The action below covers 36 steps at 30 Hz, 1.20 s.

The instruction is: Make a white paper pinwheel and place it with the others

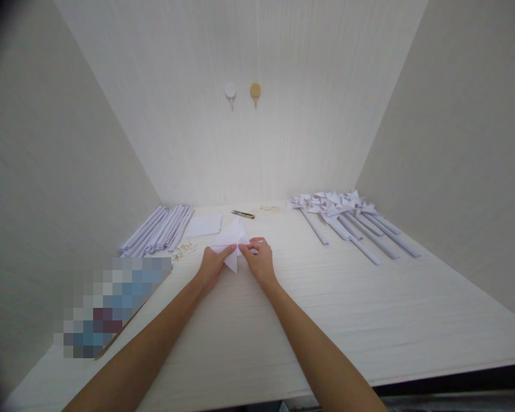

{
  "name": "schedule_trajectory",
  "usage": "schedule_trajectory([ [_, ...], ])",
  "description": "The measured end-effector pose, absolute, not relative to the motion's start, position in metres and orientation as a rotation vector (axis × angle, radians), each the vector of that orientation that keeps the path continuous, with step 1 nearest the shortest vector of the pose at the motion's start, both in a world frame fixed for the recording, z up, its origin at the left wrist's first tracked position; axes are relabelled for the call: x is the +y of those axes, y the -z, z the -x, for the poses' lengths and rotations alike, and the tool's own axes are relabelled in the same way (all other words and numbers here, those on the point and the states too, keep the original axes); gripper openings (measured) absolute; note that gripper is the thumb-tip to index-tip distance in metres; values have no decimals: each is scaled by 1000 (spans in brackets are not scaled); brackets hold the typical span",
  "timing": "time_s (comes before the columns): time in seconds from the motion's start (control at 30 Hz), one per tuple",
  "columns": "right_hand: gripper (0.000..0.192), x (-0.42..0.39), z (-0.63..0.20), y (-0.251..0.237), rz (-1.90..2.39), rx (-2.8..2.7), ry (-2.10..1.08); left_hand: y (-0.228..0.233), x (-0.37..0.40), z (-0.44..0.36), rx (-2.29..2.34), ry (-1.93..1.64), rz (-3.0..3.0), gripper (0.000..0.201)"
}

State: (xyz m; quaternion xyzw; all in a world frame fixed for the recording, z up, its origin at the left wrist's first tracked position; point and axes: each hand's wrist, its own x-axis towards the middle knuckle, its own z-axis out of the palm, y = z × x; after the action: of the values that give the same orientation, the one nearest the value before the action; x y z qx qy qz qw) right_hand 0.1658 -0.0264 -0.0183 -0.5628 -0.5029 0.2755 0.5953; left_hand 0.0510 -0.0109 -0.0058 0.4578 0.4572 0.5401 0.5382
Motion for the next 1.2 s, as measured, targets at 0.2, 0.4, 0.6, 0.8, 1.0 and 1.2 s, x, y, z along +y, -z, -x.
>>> schedule_trajectory([
  [0.2, 17, -27, -164, 18, 1286, -1146, -626, 4, -13, -53, 1075, -1304, -1089, 23],
  [0.4, 17, -29, -163, 16, 1279, -1142, -657, 4, -15, -57, 1188, -1371, -1057, 22],
  [0.6, 28, -32, -158, 15, 1086, -860, -880, 8, -14, -61, 1144, -1439, -873, 27],
  [0.8, 55, -36, -147, 12, 862, -520, -1216, 9, -17, -64, 1016, -1417, -815, 28],
  [1.0, 56, -34, -148, 13, 876, -465, -1147, 11, -18, -67, 1018, -1404, -843, 28],
  [1.2, 61, -33, -151, 18, 975, -510, -1045, 14, -17, -69, 1074, -1428, -855, 26],
])
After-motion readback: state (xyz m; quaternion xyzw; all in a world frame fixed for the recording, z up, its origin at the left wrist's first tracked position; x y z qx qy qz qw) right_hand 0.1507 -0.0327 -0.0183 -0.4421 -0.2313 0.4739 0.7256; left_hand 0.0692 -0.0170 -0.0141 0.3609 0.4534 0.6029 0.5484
